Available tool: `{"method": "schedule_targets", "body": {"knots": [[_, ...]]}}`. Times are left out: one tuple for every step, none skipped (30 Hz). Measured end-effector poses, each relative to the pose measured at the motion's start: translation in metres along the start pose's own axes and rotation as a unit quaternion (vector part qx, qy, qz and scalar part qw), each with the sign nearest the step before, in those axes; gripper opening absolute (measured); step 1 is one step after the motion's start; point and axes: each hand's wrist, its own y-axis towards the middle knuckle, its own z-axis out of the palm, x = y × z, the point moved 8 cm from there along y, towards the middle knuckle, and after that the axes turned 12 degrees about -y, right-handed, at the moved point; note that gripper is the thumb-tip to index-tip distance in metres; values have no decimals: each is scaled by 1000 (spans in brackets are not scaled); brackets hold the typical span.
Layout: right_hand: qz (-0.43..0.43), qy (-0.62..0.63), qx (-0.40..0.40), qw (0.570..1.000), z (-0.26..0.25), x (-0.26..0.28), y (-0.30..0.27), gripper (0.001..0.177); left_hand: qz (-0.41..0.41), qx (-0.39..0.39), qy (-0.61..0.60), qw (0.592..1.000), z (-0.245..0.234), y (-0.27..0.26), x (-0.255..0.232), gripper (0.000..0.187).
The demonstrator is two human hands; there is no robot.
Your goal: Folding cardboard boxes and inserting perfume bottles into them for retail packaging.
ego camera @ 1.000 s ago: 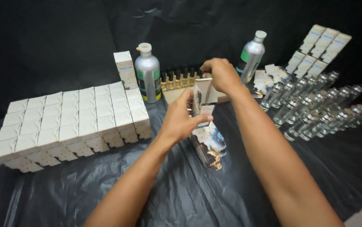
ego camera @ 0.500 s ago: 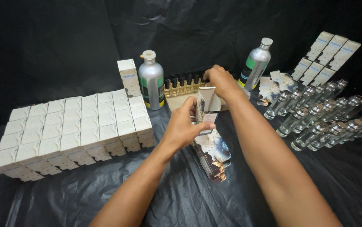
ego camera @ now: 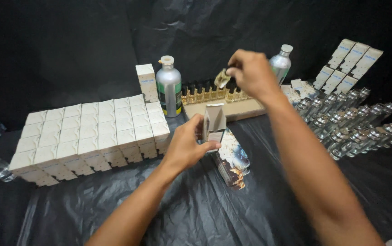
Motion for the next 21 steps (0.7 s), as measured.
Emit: {"method": "schedule_targets", "body": {"knots": [[0,1,0,1000,-19,11,-7,17,0,-1,1,1000,-3,-6,-8,57],[5,60,-25,998,-42,21,-14,12,-18,15,51,998,-3,-13,-13,52],[9,118,-52,992,-66,30,-21,8,-34,30,100,994,-4,-20,-19,48],[6,118,-54,992,-83,43,-31,8,-32,28,101,994,-7,-24,-21,48],[-2,135,-46,990,-99,56,-41,8,-34,24,103,994,-11,-30,-21,49],[-10,152,-39,988,-115,70,-51,8,-37,21,105,994,-15,-35,-22,51],[-11,153,-38,987,-121,79,-58,8,-38,19,106,993,-18,-41,-21,51],[-26,180,-14,983,-125,89,-65,10,-45,9,94,994,-21,-46,-19,50],[-43,205,9,978,-129,100,-73,13,-49,-2,84,995,-25,-51,-18,48],[-45,205,7,978,-129,107,-79,13,-47,-4,85,995,-27,-56,-18,48],[-45,203,33,977,-125,114,-84,12,-53,-3,88,995,-29,-60,-18,50],[-45,201,59,977,-121,120,-89,12,-59,-2,90,994,-31,-64,-17,52],[-46,202,60,977,-116,123,-96,12,-59,-3,90,994,-33,-69,-12,52],[-63,219,56,972,-112,129,-102,15,-42,-19,49,998,-36,-73,-10,56],[-80,237,52,967,-108,135,-107,18,-24,-35,9,999,-41,-78,-7,60],[-82,238,53,966,-103,139,-110,18,-25,-37,8,999,-43,-82,-11,60],[-104,218,49,969,-100,145,-114,19,-21,-32,10,999,-43,-87,-15,59],[-125,198,46,971,-97,151,-117,20,-17,-27,11,999,-42,-90,-19,59],[-126,198,46,971,-95,155,-119,20,-18,-28,11,999,-43,-94,-20,59],[-143,181,54,971,-92,161,-122,18,-16,-22,15,1000,-43,-96,-22,58],[-159,165,63,971,-89,167,-125,17,-14,-14,18,1000,-42,-99,-23,57]]}}
